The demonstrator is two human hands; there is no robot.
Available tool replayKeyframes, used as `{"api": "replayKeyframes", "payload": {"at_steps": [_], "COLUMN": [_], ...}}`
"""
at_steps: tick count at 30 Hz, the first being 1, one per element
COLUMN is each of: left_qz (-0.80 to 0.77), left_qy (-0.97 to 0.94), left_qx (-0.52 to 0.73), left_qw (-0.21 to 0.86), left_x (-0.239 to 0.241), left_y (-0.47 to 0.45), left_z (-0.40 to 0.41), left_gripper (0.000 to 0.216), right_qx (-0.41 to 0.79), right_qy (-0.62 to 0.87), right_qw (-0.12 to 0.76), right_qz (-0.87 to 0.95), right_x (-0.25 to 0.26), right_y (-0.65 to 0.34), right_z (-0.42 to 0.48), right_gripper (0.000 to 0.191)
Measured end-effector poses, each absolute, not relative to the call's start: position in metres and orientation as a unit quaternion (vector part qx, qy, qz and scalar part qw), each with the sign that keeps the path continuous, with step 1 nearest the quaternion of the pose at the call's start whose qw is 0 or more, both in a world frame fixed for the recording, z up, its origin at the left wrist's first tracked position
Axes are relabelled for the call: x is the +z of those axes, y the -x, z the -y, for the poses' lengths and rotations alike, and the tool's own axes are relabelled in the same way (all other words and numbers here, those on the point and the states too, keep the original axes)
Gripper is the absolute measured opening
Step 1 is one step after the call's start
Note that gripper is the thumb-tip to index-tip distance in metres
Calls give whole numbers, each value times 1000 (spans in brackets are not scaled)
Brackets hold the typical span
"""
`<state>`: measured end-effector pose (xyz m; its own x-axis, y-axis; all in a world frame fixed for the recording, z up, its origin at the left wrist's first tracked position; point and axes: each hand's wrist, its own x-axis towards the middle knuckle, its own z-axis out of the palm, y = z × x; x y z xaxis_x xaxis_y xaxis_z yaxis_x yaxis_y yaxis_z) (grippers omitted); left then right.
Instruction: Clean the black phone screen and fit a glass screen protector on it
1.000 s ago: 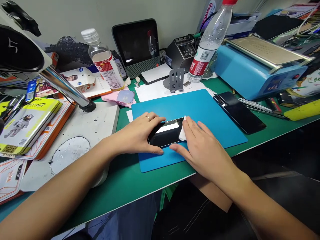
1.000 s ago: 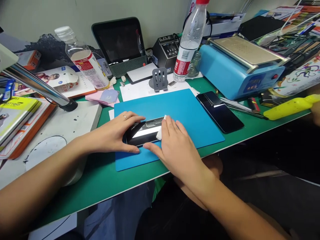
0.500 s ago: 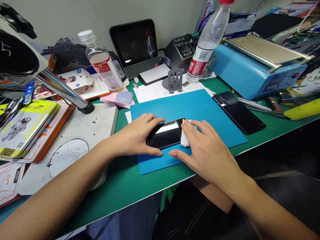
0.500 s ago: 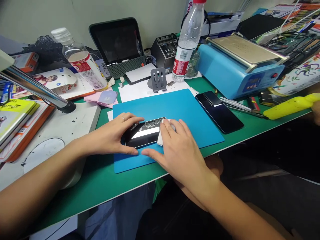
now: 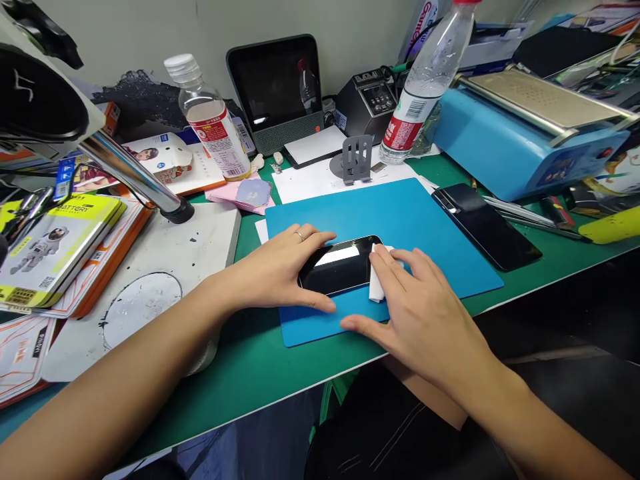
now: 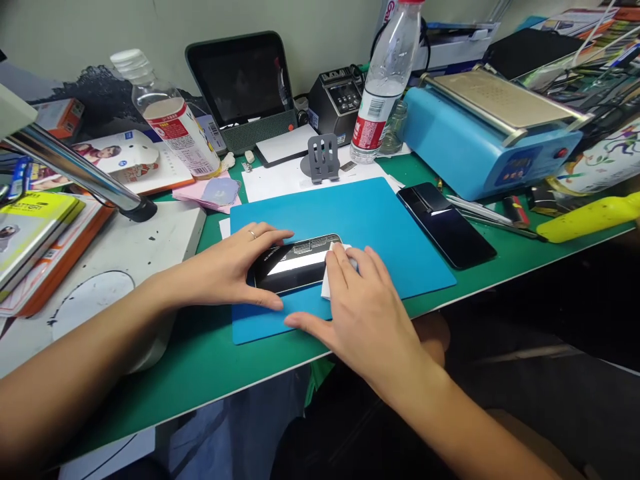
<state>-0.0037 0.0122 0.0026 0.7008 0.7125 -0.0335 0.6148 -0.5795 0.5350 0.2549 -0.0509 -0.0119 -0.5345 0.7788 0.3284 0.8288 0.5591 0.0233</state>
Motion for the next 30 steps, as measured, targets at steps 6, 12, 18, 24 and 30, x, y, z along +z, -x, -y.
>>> {"api": "replayKeyframes", "payload": {"at_steps": [6,12,18,24,30], "left_qz": [-458,-590,-580,-578,-566], "left_qy": [-843,-767,-766,-768,-756], "left_qx": [130,180,205,199,246], "left_qw": [252,173,186,191,219], "left_x": [9,6,5,3,8], "left_y": [0,3,2,0,-2], "left_z": [-11,-20,-19,-15,-13], "left_gripper": [50,27,23,23,28], "right_qx": [-91,-91,1,1,-31], "right_qy": [462,456,412,339,350], "right_qw": [119,113,105,108,91], "right_qz": [874,878,905,934,932], "right_x": [-7,-14,-17,-15,-14], "right_y": [-254,-246,-197,-195,-232], "right_z": [39,45,46,68,52], "right_gripper": [98,106,126,116,97]}}
